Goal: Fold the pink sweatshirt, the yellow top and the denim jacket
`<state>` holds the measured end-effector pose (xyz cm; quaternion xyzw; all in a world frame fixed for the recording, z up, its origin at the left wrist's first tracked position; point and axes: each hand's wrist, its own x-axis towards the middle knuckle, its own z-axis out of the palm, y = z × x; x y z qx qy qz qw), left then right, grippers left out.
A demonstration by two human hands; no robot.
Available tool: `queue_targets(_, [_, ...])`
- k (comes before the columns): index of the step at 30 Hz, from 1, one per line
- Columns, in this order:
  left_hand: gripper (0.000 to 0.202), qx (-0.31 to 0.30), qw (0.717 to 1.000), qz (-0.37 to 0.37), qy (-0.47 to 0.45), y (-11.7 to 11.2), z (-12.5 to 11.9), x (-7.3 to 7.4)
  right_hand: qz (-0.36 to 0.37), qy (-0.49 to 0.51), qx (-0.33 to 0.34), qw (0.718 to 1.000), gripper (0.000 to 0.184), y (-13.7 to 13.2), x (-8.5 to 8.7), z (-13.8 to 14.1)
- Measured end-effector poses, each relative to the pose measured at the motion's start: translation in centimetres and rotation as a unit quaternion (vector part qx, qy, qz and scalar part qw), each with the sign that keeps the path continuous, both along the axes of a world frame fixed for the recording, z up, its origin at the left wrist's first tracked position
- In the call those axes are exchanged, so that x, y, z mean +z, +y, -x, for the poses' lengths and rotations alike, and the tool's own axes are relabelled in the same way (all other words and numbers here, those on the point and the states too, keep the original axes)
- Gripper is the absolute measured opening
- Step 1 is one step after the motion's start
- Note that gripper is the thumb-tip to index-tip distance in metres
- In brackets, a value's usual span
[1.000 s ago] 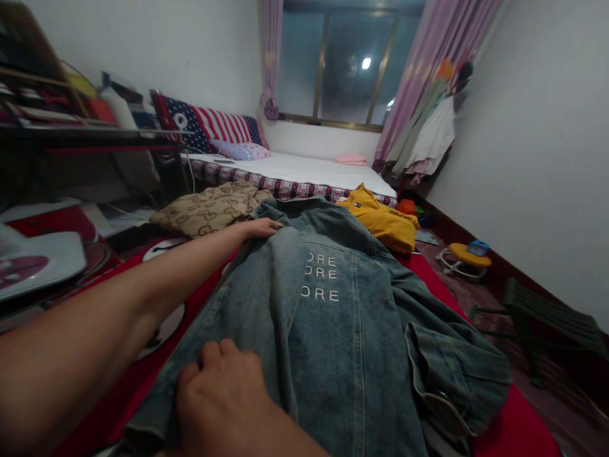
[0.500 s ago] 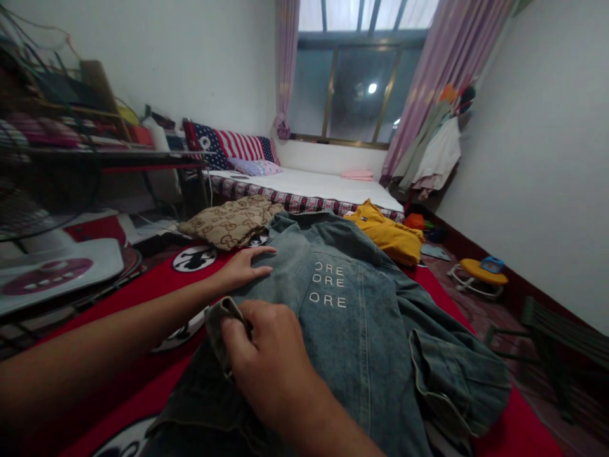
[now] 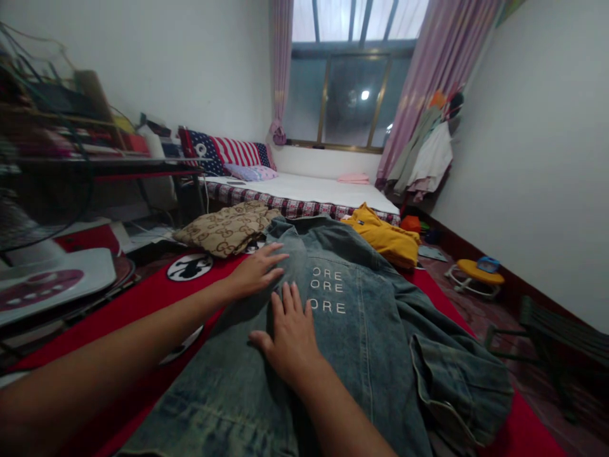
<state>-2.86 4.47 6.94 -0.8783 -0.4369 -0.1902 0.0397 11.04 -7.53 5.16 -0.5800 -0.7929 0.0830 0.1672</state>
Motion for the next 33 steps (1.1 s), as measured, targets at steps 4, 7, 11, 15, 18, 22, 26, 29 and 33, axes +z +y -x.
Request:
queue_targets(4, [0.057, 0.017, 0.996, 0.068, 0.051, 2.1, -1.4, -4.0, 0.04, -0.027, 0.014, 0.999, 0.08, 0.2, -1.3, -0.4])
queue_targets(7, [0.058, 0.032, 0.994, 0.066, 0.081, 2.5, -1.6, -5.5, 0.036, -0.028, 0.013, 0.999, 0.08, 0.2, -1.4, -0.5])
queue_targets(11, [0.058, 0.033, 0.994, 0.062, 0.09, 2.3, -1.6, -5.4, 0.028, -0.022, 0.011, 0.999, 0.079, 0.3, -1.4, -0.6])
queue_targets(15, [0.058, 0.046, 0.992, 0.085, 0.084, 1.8, -1.9, -4.8, 0.018, -0.022, 0.018, 0.999, 0.077, 0.0, -1.4, -0.5])
queue_targets(18, [0.06, 0.076, 0.985, 0.134, 0.084, 1.4, -2.0, -4.5, 0.01, -0.022, 0.025, 0.999, 0.075, -1.2, -0.8, -0.6])
queue_targets(22, [0.064, 0.07, 0.982, 0.158, 0.082, 0.5, -1.4, -4.7, 0.025, -0.016, 0.084, 0.996, 0.052, -4.7, 1.5, -2.7])
queue_targets(26, [0.07, 0.05, 0.991, 0.111, 0.056, -0.5, -0.7, -5.3, -0.069, -0.023, -0.079, 0.994, 0.032, -8.6, 4.3, -9.4])
queue_targets(29, [0.066, 0.05, 0.997, 0.063, 0.016, -1.3, -0.7, -5.5, -0.195, -0.125, -0.294, 0.927, 0.034, -10.4, 4.6, -16.5])
queue_targets(33, [0.051, 0.045, 0.998, 0.011, -0.049, -2.3, -0.6, -5.1, -0.107, -0.104, -0.481, 0.864, 0.066, -11.3, 2.1, -23.7])
